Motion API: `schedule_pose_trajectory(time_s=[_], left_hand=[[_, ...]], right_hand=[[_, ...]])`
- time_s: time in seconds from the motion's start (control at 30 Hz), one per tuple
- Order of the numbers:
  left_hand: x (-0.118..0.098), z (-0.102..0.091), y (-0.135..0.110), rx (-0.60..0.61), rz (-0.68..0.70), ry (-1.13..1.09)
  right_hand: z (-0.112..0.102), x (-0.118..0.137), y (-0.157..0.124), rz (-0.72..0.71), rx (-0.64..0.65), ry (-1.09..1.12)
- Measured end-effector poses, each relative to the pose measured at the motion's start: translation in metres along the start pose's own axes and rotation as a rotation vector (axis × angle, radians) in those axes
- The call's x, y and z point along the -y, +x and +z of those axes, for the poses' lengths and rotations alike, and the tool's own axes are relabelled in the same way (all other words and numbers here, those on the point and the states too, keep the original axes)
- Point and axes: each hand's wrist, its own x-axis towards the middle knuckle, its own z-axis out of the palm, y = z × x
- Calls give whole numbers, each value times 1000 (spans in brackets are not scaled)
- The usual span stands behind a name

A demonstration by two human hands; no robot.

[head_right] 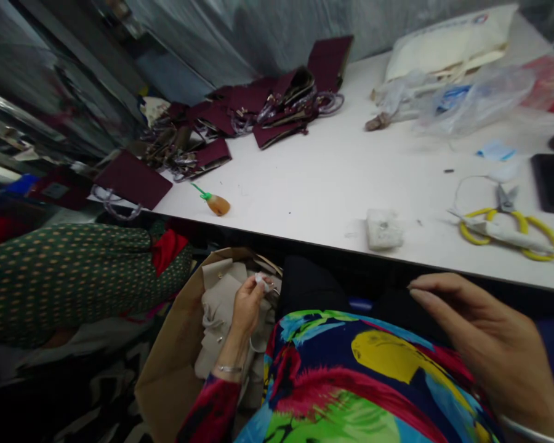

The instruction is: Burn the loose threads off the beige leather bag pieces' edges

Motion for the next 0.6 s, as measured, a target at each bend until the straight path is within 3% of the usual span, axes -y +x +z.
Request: schedule_pose_trajectory(time_s=[0.17,0.27,0.33,0.43,0.6], left_hand=[[-44,69,-49,483,-24,-63],[-54,114,-69,703,-58,-98],[-53,136,-76,796,-94,-100],[-46,152,-80,871,-137,-61],[-37,151,-76,912,-128,32]], right_hand=[[17,33,-20,-48,232,237],[24,37,-25,-226,244,272],[26,32,-27,-265,194,302],[25,19,-33,-197,127,354],[25,0,-40,-12,109,442]])
